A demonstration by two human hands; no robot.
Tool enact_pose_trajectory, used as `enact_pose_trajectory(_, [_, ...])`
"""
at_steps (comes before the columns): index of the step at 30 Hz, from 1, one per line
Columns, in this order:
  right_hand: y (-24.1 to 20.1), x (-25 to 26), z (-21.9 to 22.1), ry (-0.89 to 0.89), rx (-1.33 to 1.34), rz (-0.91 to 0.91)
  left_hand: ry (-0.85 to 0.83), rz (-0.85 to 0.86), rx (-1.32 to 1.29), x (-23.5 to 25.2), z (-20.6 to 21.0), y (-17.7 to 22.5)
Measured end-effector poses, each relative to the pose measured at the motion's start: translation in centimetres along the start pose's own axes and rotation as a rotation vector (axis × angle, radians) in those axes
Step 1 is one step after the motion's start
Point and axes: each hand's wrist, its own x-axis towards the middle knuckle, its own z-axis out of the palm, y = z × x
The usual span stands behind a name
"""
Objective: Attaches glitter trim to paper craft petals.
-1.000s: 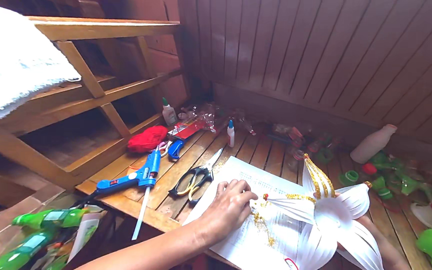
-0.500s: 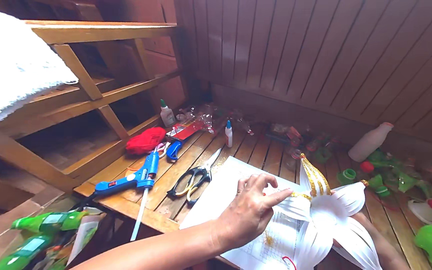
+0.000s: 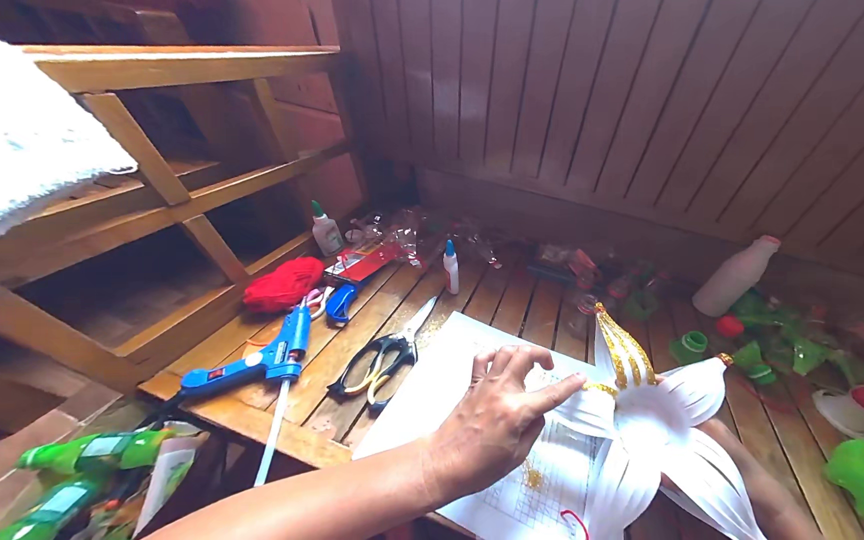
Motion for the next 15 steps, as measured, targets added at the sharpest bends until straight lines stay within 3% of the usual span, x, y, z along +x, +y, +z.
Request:
enact_pose_trajectory(3, [0.3,0.0,0.0,0.044,-0.043,0.022,-0.003,0.001,-0.007,-0.1,0.2,-0.1])
enact_pose_trajectory(7, [5.8,1.2,-4.5,-0.137,-0.173,-0.167,-0.002,-0.014,-0.009,0.1,0.0,-0.1])
enact_pose_trajectory(15, [4.8,1.2,-4.1,-0.157,-0.07,-0.091,0.011,0.039,0.015,0.5,0.3,0.2])
